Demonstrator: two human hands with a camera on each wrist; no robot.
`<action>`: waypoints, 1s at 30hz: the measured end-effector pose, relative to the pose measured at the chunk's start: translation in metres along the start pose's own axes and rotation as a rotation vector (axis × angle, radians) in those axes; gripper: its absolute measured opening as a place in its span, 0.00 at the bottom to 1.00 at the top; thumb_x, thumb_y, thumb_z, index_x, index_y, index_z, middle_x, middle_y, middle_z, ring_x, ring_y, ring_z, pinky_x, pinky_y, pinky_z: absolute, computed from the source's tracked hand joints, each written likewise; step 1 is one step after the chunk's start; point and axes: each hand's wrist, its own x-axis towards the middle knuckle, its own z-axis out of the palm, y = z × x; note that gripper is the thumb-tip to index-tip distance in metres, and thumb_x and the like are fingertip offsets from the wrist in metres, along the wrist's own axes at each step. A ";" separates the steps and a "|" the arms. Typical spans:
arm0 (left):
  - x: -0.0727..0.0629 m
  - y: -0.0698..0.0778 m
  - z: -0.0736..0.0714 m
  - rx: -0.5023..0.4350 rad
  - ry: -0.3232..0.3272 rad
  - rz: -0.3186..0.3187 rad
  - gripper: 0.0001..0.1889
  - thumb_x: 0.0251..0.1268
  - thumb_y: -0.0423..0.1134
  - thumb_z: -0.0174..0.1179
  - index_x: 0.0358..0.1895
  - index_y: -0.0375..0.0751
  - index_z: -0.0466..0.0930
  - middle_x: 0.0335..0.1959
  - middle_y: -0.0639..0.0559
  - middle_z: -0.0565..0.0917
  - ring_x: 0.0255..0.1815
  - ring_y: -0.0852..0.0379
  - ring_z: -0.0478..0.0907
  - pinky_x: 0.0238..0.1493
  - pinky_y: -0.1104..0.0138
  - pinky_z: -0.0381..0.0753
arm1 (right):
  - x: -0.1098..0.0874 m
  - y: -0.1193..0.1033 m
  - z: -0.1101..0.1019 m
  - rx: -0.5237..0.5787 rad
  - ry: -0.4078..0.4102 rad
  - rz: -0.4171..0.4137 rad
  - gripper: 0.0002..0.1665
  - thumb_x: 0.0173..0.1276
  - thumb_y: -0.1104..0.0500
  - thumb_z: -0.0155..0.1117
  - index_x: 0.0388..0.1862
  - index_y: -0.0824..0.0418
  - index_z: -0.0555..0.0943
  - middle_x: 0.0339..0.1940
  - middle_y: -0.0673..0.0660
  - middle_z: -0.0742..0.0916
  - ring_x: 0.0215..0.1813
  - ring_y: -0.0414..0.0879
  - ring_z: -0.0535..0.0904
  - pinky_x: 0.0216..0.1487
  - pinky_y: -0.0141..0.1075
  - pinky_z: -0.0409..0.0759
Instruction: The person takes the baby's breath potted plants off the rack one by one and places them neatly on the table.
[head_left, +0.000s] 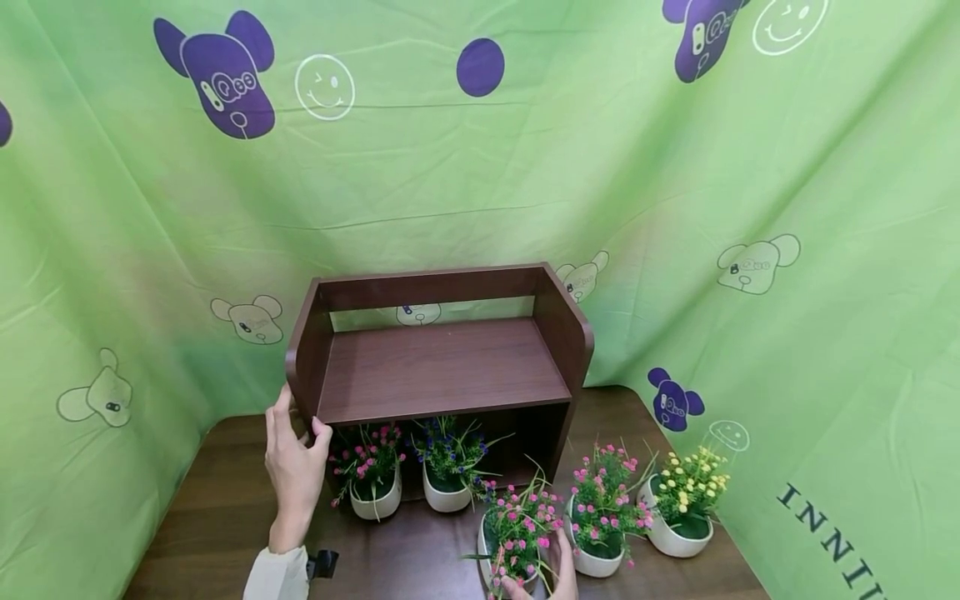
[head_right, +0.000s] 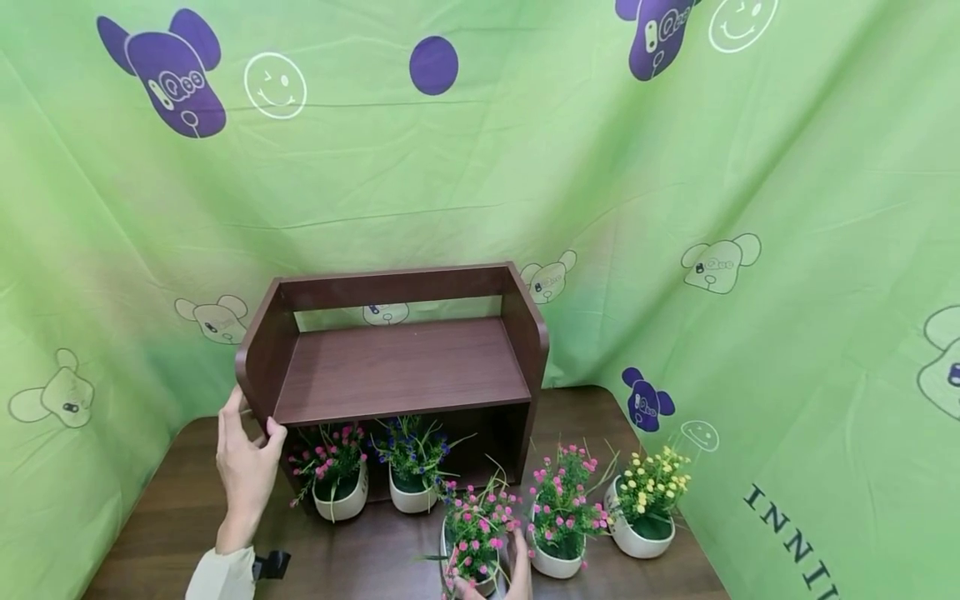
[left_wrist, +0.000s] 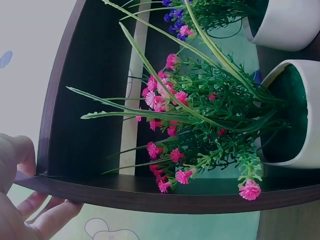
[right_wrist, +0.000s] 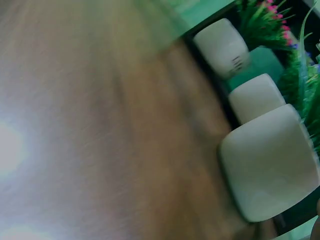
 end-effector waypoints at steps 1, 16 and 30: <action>0.000 0.000 0.000 0.000 -0.001 0.000 0.38 0.55 0.18 0.60 0.74 0.38 0.71 0.49 0.32 0.78 0.44 0.35 0.84 0.43 0.90 0.70 | 0.000 -0.007 0.001 -0.018 0.004 0.050 0.62 0.51 0.70 0.80 0.79 0.82 0.53 0.71 0.86 0.69 0.73 0.64 0.69 0.59 0.14 0.62; -0.001 -0.001 -0.001 -0.001 -0.006 -0.013 0.38 0.55 0.19 0.59 0.74 0.38 0.71 0.48 0.31 0.78 0.44 0.35 0.84 0.41 0.90 0.70 | 0.021 -0.048 0.000 0.096 0.036 -0.073 0.54 0.59 0.70 0.74 0.82 0.71 0.58 0.79 0.70 0.68 0.71 0.24 0.63 0.72 0.21 0.59; 0.000 0.001 0.000 -0.002 0.001 -0.008 0.38 0.54 0.19 0.59 0.74 0.38 0.71 0.48 0.33 0.79 0.44 0.42 0.82 0.41 0.90 0.71 | 0.068 -0.086 -0.022 0.041 -0.116 -0.196 0.48 0.70 0.71 0.67 0.84 0.66 0.57 0.81 0.69 0.66 0.78 0.32 0.62 0.75 0.19 0.56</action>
